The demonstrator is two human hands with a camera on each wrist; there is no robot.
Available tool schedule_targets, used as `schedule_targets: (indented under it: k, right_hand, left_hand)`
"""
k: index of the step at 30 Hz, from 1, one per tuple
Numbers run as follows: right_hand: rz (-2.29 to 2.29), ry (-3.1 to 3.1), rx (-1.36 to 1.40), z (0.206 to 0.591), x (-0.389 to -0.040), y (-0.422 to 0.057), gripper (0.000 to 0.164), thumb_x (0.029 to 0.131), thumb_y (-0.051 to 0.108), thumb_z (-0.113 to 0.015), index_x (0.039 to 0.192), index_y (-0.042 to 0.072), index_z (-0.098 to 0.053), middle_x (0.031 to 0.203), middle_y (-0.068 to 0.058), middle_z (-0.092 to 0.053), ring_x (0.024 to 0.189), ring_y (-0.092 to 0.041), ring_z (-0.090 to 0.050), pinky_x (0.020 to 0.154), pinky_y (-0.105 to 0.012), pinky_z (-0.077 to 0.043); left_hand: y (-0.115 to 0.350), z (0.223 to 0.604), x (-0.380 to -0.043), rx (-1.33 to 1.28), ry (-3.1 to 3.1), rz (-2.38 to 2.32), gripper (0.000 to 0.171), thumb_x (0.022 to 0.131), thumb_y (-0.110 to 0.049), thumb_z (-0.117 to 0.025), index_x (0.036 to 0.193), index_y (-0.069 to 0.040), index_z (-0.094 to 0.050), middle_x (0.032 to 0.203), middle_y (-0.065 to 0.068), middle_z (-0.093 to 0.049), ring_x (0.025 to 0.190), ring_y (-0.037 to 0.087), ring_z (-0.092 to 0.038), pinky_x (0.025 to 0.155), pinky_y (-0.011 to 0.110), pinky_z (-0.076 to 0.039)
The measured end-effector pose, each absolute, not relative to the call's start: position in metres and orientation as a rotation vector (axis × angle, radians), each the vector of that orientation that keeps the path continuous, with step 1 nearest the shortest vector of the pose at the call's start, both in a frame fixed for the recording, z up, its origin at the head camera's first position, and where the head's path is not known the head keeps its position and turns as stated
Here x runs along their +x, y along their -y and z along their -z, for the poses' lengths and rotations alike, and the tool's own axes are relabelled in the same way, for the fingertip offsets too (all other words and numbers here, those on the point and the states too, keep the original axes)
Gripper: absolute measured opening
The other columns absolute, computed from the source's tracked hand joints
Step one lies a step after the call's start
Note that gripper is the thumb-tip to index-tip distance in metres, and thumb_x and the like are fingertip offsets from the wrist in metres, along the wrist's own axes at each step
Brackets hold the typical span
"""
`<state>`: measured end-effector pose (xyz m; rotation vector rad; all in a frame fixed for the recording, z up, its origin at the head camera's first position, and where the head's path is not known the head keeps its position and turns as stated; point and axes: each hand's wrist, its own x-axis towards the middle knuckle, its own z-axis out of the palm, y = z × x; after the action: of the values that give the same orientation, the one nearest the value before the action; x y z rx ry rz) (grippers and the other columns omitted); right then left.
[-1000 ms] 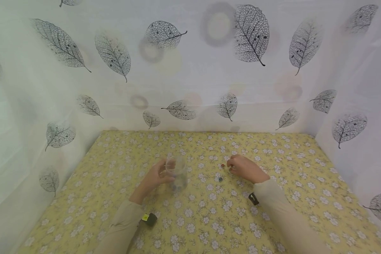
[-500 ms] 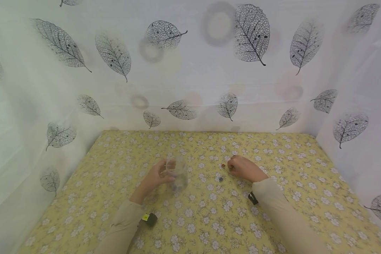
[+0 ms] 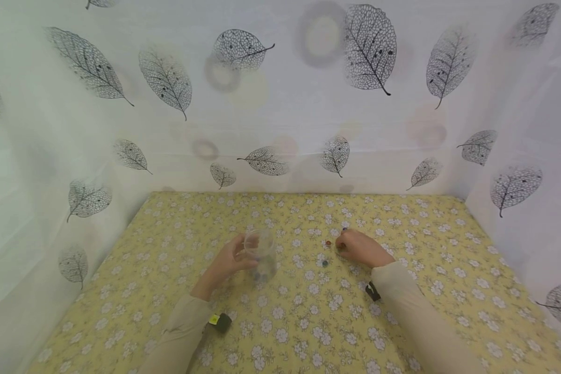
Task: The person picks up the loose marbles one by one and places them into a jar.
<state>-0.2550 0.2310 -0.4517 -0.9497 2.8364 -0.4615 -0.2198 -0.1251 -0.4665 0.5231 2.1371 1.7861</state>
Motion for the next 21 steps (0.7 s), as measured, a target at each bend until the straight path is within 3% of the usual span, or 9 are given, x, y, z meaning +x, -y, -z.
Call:
schedule_targets:
  k: [8,21]
  right_hand:
    - [0.463,-2.839,-0.971,0.4529,-0.2568,-0.2316,0.013,0.084,0.001,-0.067,0.078,0.013,-0.071,0.072,0.005,-0.058,0.06,-0.003,-0.039,0.052,-0.02,-0.033]
    - [0.46,-2.831,-0.998,0.4519,-0.2562,-0.231,0.021,0.085,0.0,-0.065,0.069,0.014,-0.066,0.063,0.007,-0.055,0.057,-0.003,-0.034,0.05,-0.02,-0.031]
  left_hand:
    - [0.1248,0.4672,-0.2216,0.532,-2.15,-1.782,0.063,0.085,-0.008,-0.069,0.139,-0.003,-0.038,0.143,0.022,-0.038,0.136,0.035,-0.035,0.115,0.047,-0.032]
    - [0.1247,0.4677,-0.2177,0.564,-2.13,-1.808,0.067,0.085,-0.015,-0.07,0.141,-0.002,-0.035,0.143,0.022,-0.037,0.136,0.034,-0.036,0.113,0.046,-0.035]
